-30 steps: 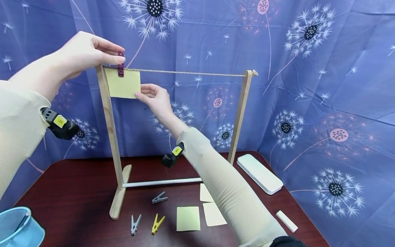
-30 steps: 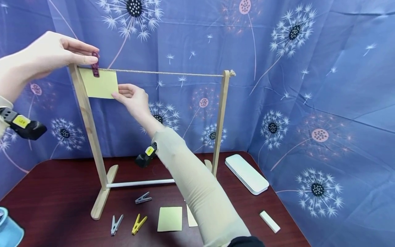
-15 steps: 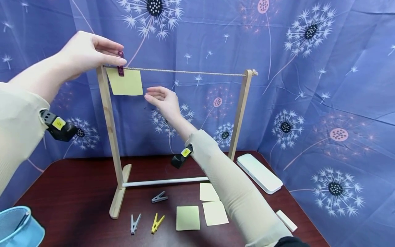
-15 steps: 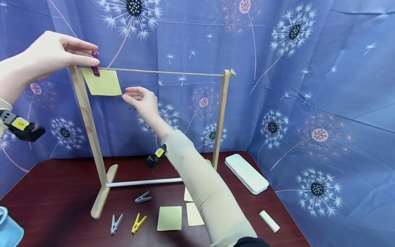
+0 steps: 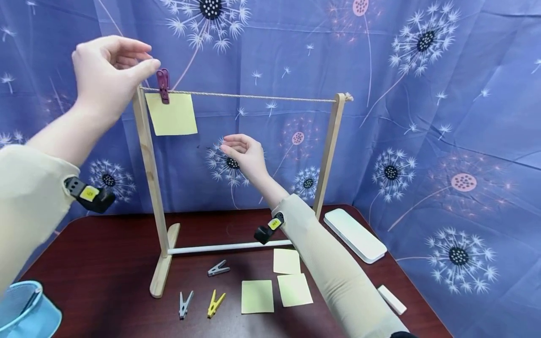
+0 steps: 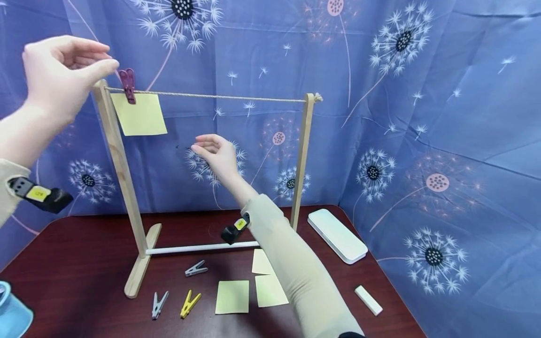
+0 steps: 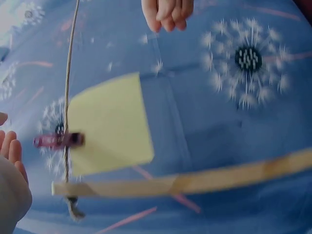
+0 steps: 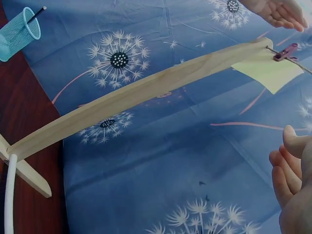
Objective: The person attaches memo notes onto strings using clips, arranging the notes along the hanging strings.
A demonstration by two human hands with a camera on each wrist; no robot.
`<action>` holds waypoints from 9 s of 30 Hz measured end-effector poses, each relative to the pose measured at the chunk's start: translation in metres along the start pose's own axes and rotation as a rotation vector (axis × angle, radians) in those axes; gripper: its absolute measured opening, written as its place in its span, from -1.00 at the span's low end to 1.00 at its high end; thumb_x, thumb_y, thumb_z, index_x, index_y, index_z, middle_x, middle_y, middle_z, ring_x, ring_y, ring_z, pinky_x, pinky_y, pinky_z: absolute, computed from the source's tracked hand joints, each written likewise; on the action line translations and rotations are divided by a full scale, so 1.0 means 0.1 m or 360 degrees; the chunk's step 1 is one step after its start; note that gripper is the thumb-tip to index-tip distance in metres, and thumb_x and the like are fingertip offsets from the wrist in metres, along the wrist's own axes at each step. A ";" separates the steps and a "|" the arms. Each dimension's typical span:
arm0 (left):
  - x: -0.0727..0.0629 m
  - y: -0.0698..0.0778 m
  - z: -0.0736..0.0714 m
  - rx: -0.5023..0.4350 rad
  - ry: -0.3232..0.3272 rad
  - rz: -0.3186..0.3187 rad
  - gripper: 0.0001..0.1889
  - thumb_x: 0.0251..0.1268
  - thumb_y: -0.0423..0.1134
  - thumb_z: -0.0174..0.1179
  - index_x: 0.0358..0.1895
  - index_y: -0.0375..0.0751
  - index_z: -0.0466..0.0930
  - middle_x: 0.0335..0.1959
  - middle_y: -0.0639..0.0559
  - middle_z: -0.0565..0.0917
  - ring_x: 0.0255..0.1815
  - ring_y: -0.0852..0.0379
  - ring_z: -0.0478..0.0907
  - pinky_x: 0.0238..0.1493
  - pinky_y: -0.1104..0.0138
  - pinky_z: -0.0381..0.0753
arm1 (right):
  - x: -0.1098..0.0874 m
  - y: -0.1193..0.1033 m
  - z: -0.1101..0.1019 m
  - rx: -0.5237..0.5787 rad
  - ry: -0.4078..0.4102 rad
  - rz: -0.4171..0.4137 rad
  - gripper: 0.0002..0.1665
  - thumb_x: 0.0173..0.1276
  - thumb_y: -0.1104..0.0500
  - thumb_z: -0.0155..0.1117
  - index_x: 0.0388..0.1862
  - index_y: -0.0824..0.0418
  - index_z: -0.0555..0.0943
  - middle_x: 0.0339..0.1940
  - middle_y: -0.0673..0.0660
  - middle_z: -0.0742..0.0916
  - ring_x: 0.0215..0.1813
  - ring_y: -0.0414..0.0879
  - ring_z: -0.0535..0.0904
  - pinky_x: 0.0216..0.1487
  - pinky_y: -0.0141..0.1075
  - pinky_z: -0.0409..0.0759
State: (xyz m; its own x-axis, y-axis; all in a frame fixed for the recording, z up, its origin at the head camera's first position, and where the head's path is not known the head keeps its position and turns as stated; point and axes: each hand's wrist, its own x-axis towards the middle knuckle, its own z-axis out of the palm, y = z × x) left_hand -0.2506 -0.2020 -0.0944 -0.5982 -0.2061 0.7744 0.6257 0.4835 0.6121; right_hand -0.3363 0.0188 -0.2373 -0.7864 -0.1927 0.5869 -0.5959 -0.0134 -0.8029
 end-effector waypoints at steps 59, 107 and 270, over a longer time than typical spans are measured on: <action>-2.89 -1.88 1.11 0.0165 -0.1196 -0.1025 -0.48 -0.07 -0.30 0.52 0.03 -0.42 0.63 -0.09 -0.24 0.71 -0.12 -0.05 0.66 -0.11 0.11 0.64 | -1.96 1.46 -1.29 -0.0408 -0.0179 0.0515 -0.55 0.25 0.32 0.38 0.08 0.51 0.56 0.03 0.47 0.67 0.13 0.34 0.58 0.16 -0.05 0.57; -3.06 -1.91 1.30 0.0601 -0.1253 -0.0922 -0.62 -0.17 -0.26 0.55 -0.20 -0.26 0.69 -0.31 -0.01 0.68 -0.52 0.18 0.55 -0.39 0.31 0.50 | -2.10 1.55 -1.47 -0.1339 -0.0798 0.0396 -0.25 -0.19 0.22 0.67 0.07 0.34 0.63 0.03 0.22 0.74 0.15 0.16 0.60 0.20 0.03 0.49; -1.57 -1.01 0.84 0.0233 -0.1194 -0.0355 -0.65 0.18 -0.10 0.38 -0.03 -0.23 0.71 -0.26 -0.04 0.77 -0.16 0.05 0.73 -0.15 0.24 0.63 | -1.29 0.97 -0.77 -0.0427 -0.0175 0.0454 -0.77 0.19 0.34 0.42 -0.21 0.45 0.64 -0.34 0.37 0.74 -0.41 -0.29 0.57 -0.36 -0.47 0.45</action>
State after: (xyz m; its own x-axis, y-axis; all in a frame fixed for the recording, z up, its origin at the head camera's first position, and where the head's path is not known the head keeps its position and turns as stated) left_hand -0.2622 -0.1474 -0.2913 -0.9118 0.2912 0.2895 0.4102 0.6161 0.6725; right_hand -0.3051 0.1179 -0.3824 -0.9128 -0.2558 0.3184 -0.3893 0.3094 -0.8676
